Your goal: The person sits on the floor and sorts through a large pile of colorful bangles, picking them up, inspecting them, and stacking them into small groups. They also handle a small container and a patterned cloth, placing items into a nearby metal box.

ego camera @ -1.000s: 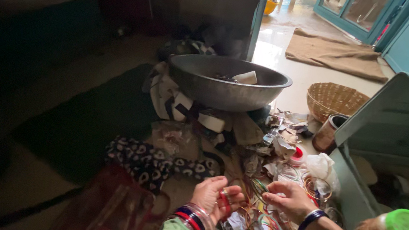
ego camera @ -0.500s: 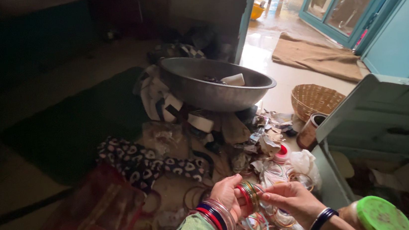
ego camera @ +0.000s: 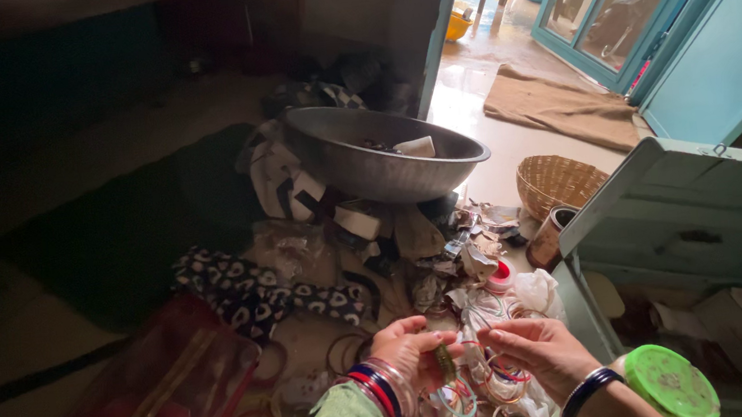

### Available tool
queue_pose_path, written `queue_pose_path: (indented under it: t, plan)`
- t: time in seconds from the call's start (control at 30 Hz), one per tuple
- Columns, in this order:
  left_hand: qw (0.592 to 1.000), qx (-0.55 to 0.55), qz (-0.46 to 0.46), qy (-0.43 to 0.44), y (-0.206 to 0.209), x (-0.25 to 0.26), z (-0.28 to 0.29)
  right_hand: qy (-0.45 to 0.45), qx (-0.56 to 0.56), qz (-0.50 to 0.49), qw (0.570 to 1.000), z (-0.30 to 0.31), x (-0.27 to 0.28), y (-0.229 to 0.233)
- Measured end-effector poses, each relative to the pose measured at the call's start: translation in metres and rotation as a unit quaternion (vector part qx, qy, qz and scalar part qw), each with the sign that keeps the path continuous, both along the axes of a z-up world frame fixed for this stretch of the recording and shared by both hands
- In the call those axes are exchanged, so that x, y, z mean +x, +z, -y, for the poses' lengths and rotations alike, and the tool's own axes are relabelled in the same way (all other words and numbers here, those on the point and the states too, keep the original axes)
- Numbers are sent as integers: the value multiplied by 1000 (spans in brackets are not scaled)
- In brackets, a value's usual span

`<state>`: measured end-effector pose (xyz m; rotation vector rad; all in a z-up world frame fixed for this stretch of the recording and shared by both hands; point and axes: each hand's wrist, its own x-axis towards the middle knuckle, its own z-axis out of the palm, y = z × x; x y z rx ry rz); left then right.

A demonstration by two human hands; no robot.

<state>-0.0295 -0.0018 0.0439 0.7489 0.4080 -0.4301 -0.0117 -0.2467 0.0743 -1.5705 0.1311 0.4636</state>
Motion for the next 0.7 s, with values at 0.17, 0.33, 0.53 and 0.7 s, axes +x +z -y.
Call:
queue_pose_path:
  t: [0.17,0.33,0.53,0.7]
  plan:
    - [1000,-3,-10,2,-11,-5,-14,0,-39,34,999,11,2,-18]
    - [1000,-11,-24,11,-24,-9,-9,47,-106,80,990,-1,-13,-49]
    - [998,-20,-61,30,-45,-7,8,78,-108,76,988,-24,-30,-77]
    - [996,16,-73,51,-62,-6,13,102,-81,131,983,-23,-40,-119]
